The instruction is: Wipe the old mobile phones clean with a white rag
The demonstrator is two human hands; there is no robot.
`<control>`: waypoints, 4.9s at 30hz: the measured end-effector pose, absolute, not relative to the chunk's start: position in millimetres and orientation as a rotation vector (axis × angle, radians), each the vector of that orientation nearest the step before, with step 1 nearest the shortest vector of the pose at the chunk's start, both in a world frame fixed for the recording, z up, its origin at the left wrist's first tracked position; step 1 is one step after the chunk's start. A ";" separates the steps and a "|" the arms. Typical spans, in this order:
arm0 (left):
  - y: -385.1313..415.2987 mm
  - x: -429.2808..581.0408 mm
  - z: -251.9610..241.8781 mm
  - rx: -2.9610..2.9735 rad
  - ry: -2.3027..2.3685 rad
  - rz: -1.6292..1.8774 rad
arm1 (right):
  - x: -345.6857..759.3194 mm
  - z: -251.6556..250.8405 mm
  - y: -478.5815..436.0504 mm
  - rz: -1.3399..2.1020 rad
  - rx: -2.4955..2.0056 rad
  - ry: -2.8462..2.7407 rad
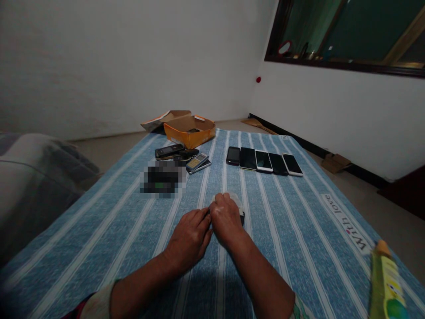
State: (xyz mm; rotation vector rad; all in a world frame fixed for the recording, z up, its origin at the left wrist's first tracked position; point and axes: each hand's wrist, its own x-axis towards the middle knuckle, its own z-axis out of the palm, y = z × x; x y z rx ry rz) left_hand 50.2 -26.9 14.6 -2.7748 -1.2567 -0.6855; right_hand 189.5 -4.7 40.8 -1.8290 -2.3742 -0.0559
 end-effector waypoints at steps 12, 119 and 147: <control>-26.3 50.9 14.0 -2.761 -1.253 -0.633 | 203.4 41.2 4.6 -0.025 -1.912 -2.278; -23.1 54.2 34.0 -2.669 -1.963 -0.480 | 194.1 64.0 -3.0 0.158 -1.918 -2.578; -20.1 51.7 30.5 -2.739 -1.862 -0.534 | 194.0 62.8 -0.7 0.242 -1.907 -2.537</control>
